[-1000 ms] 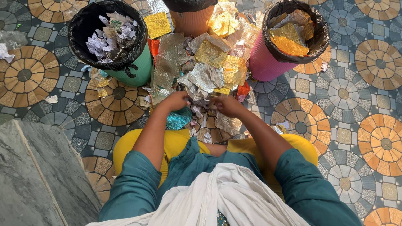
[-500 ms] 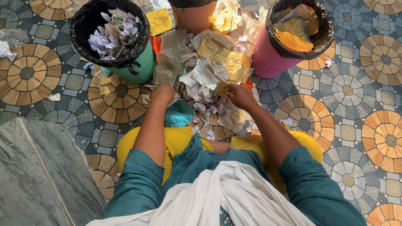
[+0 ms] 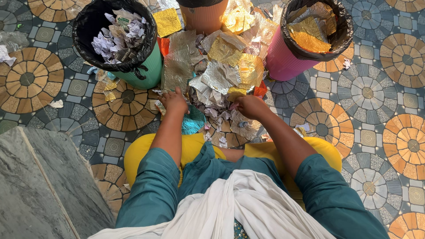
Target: The person sits on a patterned tile floor and sorts a pile of metallic foil sheets by color. They pick up individual sheets, separate them from mixed scraps, and place them into one of three nearby bins. The process involves handling gold, silver, blue, and orange sheets one at a time.
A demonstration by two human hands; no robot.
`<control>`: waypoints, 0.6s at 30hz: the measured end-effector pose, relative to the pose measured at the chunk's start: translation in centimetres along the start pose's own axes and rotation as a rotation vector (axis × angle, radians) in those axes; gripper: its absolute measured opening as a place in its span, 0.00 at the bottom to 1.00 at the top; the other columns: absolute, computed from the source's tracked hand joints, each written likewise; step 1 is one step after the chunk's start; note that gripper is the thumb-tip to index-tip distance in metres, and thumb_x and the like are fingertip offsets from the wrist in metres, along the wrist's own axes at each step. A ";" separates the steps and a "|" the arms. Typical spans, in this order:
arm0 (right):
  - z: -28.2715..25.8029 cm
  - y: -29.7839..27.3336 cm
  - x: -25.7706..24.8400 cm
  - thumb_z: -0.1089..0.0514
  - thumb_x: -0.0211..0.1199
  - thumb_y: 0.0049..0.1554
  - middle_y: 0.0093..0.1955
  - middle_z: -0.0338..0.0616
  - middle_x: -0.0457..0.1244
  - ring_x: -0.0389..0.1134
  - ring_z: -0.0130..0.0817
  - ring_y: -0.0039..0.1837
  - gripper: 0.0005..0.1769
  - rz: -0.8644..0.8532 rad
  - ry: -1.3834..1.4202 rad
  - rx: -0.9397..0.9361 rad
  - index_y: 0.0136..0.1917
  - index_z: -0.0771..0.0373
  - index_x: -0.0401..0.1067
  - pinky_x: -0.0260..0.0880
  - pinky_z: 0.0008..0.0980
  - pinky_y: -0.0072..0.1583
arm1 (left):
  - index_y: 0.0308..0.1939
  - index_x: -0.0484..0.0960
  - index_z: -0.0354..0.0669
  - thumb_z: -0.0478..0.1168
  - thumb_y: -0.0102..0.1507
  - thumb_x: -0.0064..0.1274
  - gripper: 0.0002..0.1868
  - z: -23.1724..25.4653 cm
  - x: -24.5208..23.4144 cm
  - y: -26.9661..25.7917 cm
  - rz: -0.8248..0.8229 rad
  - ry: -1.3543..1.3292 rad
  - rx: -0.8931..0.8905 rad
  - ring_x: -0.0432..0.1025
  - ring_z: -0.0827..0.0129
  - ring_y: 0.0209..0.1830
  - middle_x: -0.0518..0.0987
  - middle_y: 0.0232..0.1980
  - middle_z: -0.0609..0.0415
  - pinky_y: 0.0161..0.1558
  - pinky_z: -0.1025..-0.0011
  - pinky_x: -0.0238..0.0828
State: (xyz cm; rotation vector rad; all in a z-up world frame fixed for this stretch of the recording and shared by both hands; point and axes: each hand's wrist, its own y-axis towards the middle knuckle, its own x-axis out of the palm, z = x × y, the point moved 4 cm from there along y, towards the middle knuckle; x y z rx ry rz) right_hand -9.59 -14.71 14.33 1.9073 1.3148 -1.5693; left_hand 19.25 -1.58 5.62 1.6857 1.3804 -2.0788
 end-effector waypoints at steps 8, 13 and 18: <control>0.6 0.4 1.0 0.54 0.60 0.59 0.47 0.44 0.72 0.74 0.44 0.51 0.16 -0.046 0.010 -0.002 0.60 0.52 0.77 0.73 0.46 0.54 | 0.57 0.84 0.44 0.42 0.64 0.57 0.17 -0.3 1.7 2.5 0.020 -0.108 0.070 0.73 0.46 0.66 0.79 0.65 0.46 0.62 0.48 0.70; 0.5 0.4 1.1 0.53 0.62 0.59 0.47 0.47 0.71 0.73 0.47 0.51 0.15 -0.027 -0.013 -0.055 0.58 0.54 0.77 0.73 0.46 0.54 | 0.55 0.86 0.42 0.38 0.60 0.59 0.19 -0.1 -1.6 0.5 -0.020 -0.088 0.120 0.77 0.47 0.61 0.81 0.62 0.43 0.58 0.52 0.75; 0.3 0.4 0.8 0.55 0.61 0.58 0.47 0.47 0.72 0.73 0.47 0.51 0.15 -0.018 0.014 -0.030 0.59 0.56 0.76 0.73 0.47 0.53 | 0.61 0.80 0.41 0.42 0.57 0.61 0.28 -1.1 -2.6 0.2 -0.010 -0.232 0.224 0.73 0.47 0.63 0.78 0.64 0.41 0.61 0.53 0.72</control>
